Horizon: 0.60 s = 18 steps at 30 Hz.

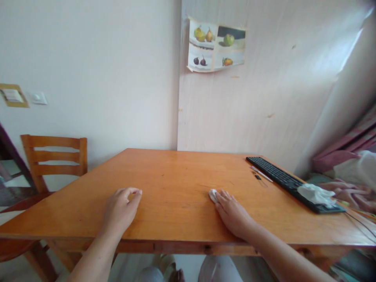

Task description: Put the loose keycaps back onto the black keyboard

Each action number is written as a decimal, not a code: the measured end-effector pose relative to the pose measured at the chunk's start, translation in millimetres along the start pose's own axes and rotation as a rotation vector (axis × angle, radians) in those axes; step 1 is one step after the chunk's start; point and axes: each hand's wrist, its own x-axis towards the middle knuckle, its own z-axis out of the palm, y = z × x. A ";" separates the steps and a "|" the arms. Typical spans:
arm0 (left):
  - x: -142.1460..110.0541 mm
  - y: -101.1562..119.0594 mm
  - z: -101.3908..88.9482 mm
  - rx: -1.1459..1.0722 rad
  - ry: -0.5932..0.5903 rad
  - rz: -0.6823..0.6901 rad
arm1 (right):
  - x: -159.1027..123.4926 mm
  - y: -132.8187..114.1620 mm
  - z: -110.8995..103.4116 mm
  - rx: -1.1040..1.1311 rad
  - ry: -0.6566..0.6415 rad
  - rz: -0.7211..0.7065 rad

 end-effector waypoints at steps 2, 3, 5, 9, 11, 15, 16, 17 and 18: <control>-0.3 1.4 -0.4 0.014 -0.018 -0.007 | 4.5 -50.5 5.6 0.042 -0.042 -0.092; -0.7 1.6 -1.1 0.021 -0.022 -0.008 | 6.2 -73.0 7.8 0.077 -0.055 -0.128; -1.9 1.1 -2.6 0.037 -0.014 -0.001 | 8.5 -110.4 11.0 0.168 -0.078 -0.217; -3.8 -0.2 -5.2 0.086 -0.003 0.022 | 14.0 -148.6 14.8 0.377 -0.076 -0.354; -3.9 -0.2 -6.0 0.101 -0.009 0.022 | 22.4 -145.9 15.1 0.460 -0.036 -0.342; -3.0 -2.7 -5.3 0.085 -0.030 0.023 | 50.0 -86.1 4.2 0.563 0.172 -0.155; -2.9 -4.2 -4.6 0.079 -0.031 0.021 | 55.4 -60.5 -1.5 0.542 0.253 -0.059; -2.8 -5.8 -3.6 0.074 -0.032 0.020 | 58.7 -32.3 -8.0 0.496 0.295 0.039; -2.8 -7.5 -2.4 0.071 -0.031 0.020 | 59.7 -2.8 -14.7 0.422 0.331 0.137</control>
